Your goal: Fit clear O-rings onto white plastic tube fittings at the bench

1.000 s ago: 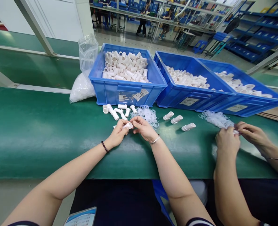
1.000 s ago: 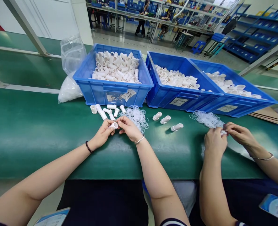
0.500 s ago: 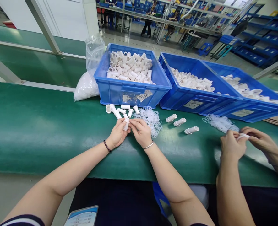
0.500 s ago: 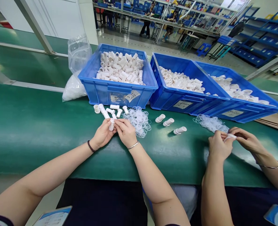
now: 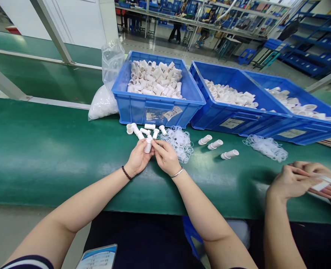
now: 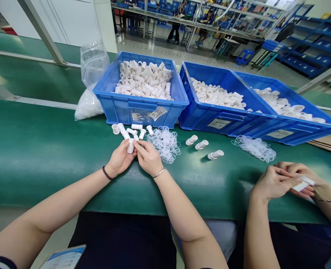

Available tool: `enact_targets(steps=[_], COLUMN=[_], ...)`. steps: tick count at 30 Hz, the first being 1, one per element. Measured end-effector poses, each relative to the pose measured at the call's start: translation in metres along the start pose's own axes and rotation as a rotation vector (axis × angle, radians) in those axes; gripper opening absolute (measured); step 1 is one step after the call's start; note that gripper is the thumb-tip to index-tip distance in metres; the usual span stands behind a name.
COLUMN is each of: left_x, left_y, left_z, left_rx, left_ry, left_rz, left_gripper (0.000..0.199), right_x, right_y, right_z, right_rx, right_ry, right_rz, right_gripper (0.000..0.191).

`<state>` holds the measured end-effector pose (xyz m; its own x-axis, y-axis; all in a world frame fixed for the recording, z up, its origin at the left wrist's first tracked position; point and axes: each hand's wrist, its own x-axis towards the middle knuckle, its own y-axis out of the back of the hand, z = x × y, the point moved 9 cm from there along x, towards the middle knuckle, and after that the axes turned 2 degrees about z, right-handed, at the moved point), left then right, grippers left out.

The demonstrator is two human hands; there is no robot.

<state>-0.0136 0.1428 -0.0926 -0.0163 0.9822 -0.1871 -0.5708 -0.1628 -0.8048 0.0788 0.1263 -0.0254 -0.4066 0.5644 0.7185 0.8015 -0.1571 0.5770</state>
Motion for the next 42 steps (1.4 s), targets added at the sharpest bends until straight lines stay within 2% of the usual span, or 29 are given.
enact_targets(steps=[5,12,21,25,28,30,32,34,37,39,42], left_x=[0.0,-0.004,-0.006,-0.01,-0.009,-0.005,-0.002,0.003,0.01,0.007,-0.005], left_y=[0.0,0.0,-0.003,-0.007,-0.013,-0.009,0.004,0.018,0.026,0.024,0.014], left_z=[-0.002,-0.01,-0.013,-0.004,0.017,0.041,0.061,0.063,0.049,0.048,0.052], left_rx=[0.017,0.086,0.157,0.183,0.186,0.188,0.211,0.27,0.381,0.435,0.511], left_ry=[0.008,0.1,0.032,-0.014,-0.069,-0.221,-0.397,-0.458,-0.411,-0.442,-0.517], left_rz=[-0.057,-0.047,-0.097,-0.095,-0.127,-0.099,-0.002,0.091,0.105,0.084,0.051], left_gripper=[0.015,0.019,0.029,0.031,0.026,0.024,0.026,0.03,0.038,0.039,0.034], right_x=[0.001,-0.002,0.001,0.001,-0.001,0.0,0.002,0.0,-0.007,-0.009,-0.008], right_y=[0.003,0.003,0.004,0.009,0.013,0.003,-0.014,-0.033,-0.05,-0.054,-0.047], right_z=[-0.002,0.01,0.008,0.016,0.031,0.03,0.019,0.008,0.001,0.005,0.014], right_rx=[0.085,0.224,0.207,0.224,0.186,0.133,0.081,0.024,-0.068,-0.097,-0.065], right_ry=[0.008,-0.166,-0.131,-0.178,-0.29,-0.268,-0.173,-0.084,-0.035,-0.055,-0.109], right_rz=[0.023,0.089,0.065,0.084,0.139,0.044,-0.13,-0.302,-0.476,-0.5,-0.404], right_gripper=[0.039,0.044,0.046,0.038,0.026,0.021,0.021,0.026,0.029,0.027,0.027])
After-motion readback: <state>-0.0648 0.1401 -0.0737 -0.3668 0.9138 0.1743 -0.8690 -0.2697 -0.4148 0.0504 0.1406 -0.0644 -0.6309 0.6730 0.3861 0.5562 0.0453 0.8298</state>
